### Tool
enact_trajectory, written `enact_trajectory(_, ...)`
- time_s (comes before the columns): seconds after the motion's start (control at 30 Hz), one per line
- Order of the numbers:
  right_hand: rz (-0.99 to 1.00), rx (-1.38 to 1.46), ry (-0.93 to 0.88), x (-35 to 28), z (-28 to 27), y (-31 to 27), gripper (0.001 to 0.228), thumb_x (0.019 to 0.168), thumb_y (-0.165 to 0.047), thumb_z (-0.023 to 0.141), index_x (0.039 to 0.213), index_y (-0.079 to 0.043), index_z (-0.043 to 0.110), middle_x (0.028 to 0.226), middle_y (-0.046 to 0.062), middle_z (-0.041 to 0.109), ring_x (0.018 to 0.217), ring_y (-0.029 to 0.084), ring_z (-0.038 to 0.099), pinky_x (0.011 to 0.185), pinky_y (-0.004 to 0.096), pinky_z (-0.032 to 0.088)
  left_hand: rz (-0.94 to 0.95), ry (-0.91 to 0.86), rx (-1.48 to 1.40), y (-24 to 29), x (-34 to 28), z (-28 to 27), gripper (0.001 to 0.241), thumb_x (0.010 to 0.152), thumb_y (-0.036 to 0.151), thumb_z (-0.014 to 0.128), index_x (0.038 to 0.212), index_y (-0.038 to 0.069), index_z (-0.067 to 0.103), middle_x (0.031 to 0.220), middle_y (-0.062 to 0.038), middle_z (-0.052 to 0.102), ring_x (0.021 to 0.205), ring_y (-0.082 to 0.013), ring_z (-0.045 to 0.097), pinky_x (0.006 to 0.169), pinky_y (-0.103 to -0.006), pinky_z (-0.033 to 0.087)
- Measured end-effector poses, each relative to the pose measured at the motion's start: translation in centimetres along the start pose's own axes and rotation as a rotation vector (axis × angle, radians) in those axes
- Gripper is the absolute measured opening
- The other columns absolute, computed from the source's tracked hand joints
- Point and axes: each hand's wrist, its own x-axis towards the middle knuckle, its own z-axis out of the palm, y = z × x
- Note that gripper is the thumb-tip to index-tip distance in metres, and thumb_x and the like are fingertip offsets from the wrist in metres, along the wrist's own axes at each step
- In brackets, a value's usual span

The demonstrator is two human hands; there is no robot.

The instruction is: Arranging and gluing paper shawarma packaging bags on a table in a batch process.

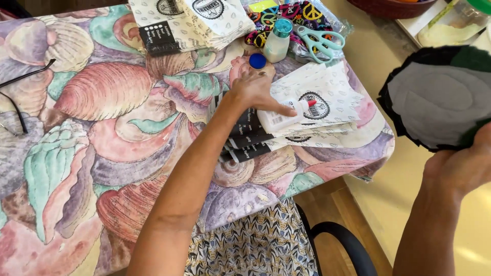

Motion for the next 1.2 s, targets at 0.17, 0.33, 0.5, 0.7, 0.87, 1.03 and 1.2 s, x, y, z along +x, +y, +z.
enact_trajectory(0.17,-0.134,-0.034,-0.108,-0.2,-1.6,1.7,0.019,0.106,-0.016,0.067,0.122,-0.006,0.062,0.13,0.013,0.068,0.127,0.03,0.068,0.114,0.053,0.063,0.084,-0.2,0.218,-0.3,0.6,-1.4,0.153,0.049,0.101,0.028,0.16,0.002,-0.005,0.172,-0.015,-0.005,0.159,-0.0299,-0.007,0.128,-0.0504,-0.003)
enact_trajectory(0.33,-0.183,-0.027,-0.253,-0.8,-0.5,2.1,0.017,0.111,-0.01,0.054,0.127,-0.004,0.055,0.136,0.02,0.065,0.13,0.033,0.066,0.116,0.051,0.06,-0.033,0.013,0.029,-0.8,1.3,0.8,0.092,0.044,0.104,0.054,0.072,0.02,0.031,0.06,0.01,0.026,0.053,-0.0063,0.026,0.057,-0.0253,0.027)
enact_trajectory(0.5,-0.298,-0.033,-0.372,-0.4,0.2,3.3,0.015,0.115,0.001,0.045,0.129,-0.004,0.045,0.137,0.024,0.053,0.129,0.037,0.055,0.113,0.055,0.05,-0.042,0.101,-0.038,-0.8,1.0,1.5,0.113,0.038,0.103,0.057,0.107,0.013,0.053,0.091,0.003,0.054,0.084,-0.0137,0.056,0.087,-0.0346,0.05)
enact_trajectory(0.7,-0.358,-0.024,-0.417,-0.3,1.0,4.3,0.018,0.115,0.004,0.042,0.133,-0.001,0.043,0.14,0.028,0.051,0.13,0.043,0.053,0.111,0.058,0.049,-0.097,0.038,-0.033,0.1,-0.4,0.9,0.136,0.04,0.102,0.054,0.145,0.016,0.043,0.082,0.006,0.051,0.077,-0.0115,0.056,0.094,-0.0383,0.046)
enact_trajectory(0.87,-0.368,-0.018,-0.415,0.1,1.9,4.5,0.025,0.117,0.006,0.041,0.141,0.001,0.043,0.142,0.031,0.053,0.133,0.041,0.054,0.114,0.057,0.048,-0.102,0.036,-0.011,-0.2,0.1,1.6,0.133,0.042,0.104,0.051,0.14,0.014,0.046,0.092,0.001,0.055,0.087,-0.0149,0.06,0.087,-0.0343,0.044)
enact_trajectory(1.03,-0.361,0.085,-0.415,1.4,3.7,4.8,0.013,0.116,0.0,0.049,0.128,0.003,0.044,0.137,0.03,0.057,0.129,0.042,0.058,0.112,0.058,0.054,-0.132,0.099,0.012,1.1,-1.3,0.9,0.117,0.042,0.102,0.056,0.122,0.016,0.054,0.094,0.005,0.065,0.097,-0.0183,0.066,0.127,-0.0556,-0.003)
enact_trajectory(1.2,-0.383,0.088,-0.461,2.2,4.9,5.8,0.015,0.117,0.005,0.044,0.127,-0.007,0.042,0.134,0.029,0.056,0.124,0.042,0.056,0.109,0.058,0.053,-0.144,0.015,-0.047,1.1,-1.5,0.4,0.144,0.044,0.099,0.06,0.156,0.015,0.028,0.138,-0.003,0.055,0.125,-0.0228,0.057,0.108,-0.0444,0.044)
